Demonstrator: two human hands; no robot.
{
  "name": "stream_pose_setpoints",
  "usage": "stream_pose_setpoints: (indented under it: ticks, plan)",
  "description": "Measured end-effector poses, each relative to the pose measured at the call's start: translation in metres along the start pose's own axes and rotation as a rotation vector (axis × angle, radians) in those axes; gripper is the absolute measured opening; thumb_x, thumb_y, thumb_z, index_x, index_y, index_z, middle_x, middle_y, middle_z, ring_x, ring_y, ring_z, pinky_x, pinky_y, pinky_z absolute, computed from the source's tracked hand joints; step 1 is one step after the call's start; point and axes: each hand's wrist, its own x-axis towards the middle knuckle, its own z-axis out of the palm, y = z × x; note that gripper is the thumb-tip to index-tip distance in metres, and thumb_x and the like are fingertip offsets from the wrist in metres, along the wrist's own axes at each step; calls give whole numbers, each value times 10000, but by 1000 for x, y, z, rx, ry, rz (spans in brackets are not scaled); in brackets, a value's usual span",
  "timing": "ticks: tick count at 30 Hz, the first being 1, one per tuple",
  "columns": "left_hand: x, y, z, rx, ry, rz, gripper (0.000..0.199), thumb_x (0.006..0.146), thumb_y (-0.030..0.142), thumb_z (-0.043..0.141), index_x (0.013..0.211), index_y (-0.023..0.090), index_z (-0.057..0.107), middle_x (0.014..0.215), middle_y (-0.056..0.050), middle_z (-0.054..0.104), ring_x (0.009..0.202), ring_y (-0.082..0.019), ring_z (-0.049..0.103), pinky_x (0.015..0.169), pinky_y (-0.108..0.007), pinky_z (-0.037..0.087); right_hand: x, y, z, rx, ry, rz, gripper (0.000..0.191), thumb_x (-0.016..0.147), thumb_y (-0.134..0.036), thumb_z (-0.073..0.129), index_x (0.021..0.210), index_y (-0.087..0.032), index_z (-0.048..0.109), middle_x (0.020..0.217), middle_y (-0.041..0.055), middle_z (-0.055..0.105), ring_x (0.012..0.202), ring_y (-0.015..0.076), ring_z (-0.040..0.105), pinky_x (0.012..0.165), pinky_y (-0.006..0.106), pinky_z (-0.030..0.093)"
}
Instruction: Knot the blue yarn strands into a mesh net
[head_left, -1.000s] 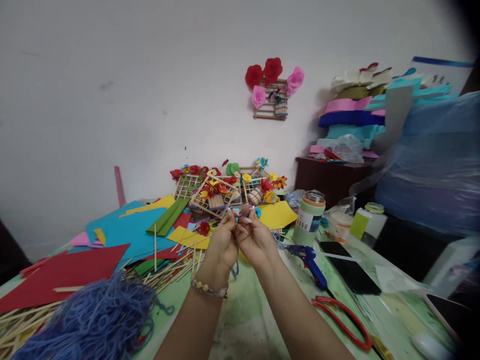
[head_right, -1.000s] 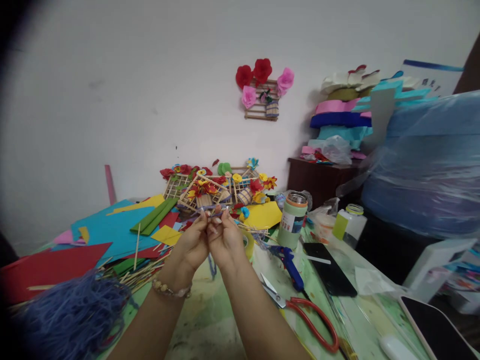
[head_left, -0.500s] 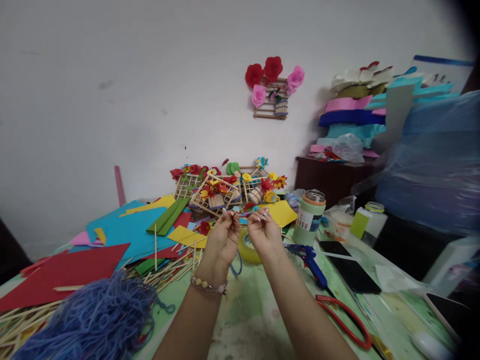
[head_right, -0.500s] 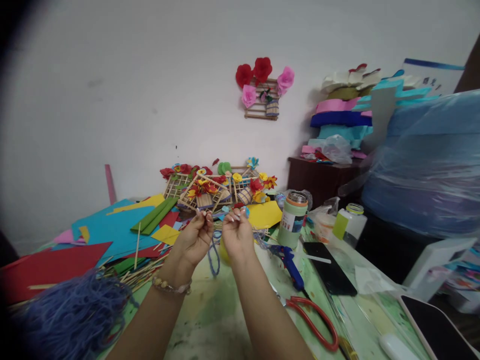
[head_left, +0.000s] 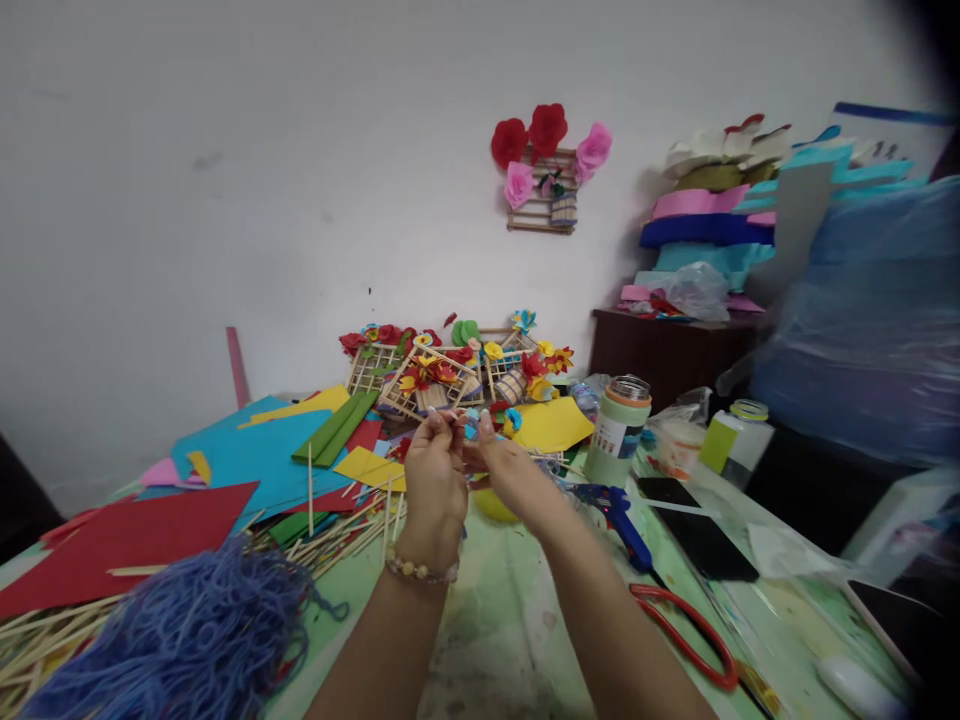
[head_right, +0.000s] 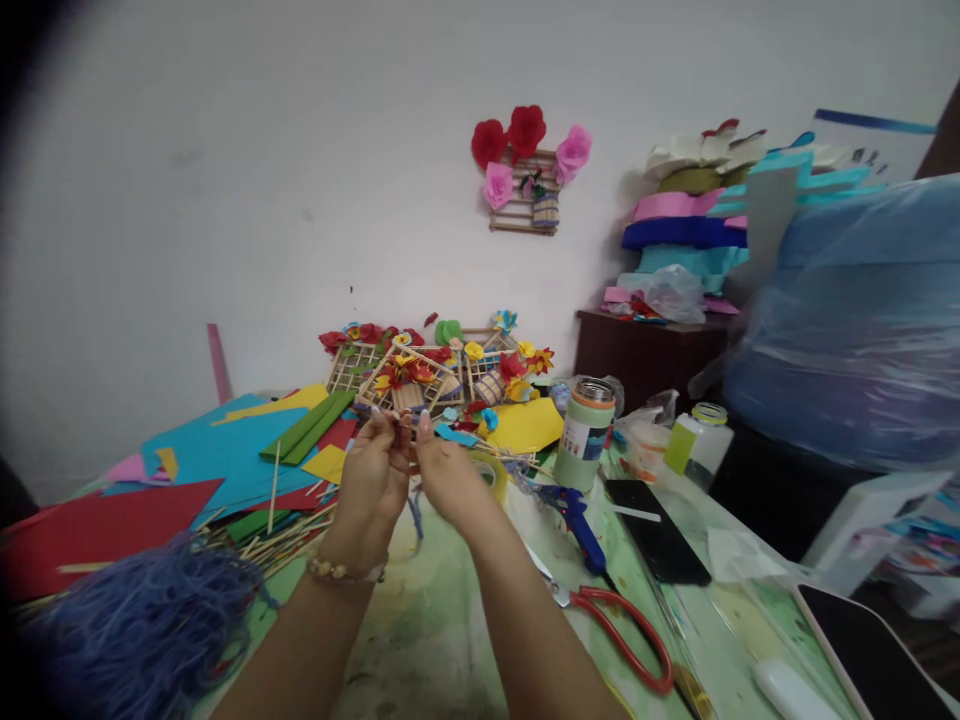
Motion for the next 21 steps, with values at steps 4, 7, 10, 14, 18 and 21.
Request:
stream_pose_setpoints:
  ticks: [4,7,10,14,18,21]
  plan:
    - [-11,-15,-3,225,-146,233,186,819,174,603,643,127,641,667,-15,649,614,-84,592,642,-156,475,9,14,17,468,103,-9,297,692,-433,674,840,-174,674,728,10,682,662,119,592,579,211,414]
    - [-14,-20,-3,251,-185,245,180,818,159,599,651,125,657,698,-26,665,652,-91,603,680,-164,475,9,9,17,653,152,-80,148,661,-254,690,778,-165,667,753,-4,679,674,88,581,639,193,435]
    - [-12,-22,-3,205,-185,185,188,825,114,578,658,123,664,710,-27,673,657,-84,610,691,-162,475,8,3,13,722,213,-86,92,642,-169,681,729,-157,653,709,-22,657,631,60,556,622,167,433]
    - [-9,-25,-2,139,-163,32,210,830,81,560,641,106,649,656,-26,652,584,-73,597,618,-151,482,10,4,13,745,327,-70,91,649,-160,688,692,-162,607,643,-39,619,564,49,520,570,159,425]
    - [-7,-19,1,60,-188,-188,162,802,80,604,645,99,638,634,-25,635,510,-58,573,558,-136,485,13,6,12,773,282,-158,59,695,-185,661,724,-173,612,686,-22,626,624,69,551,633,179,452]
    - [-6,-4,2,52,-240,-246,174,807,61,581,644,92,632,613,-24,619,468,-53,541,492,-124,466,11,5,10,668,89,-253,109,717,-241,667,791,-162,652,777,1,645,612,66,522,605,180,437]
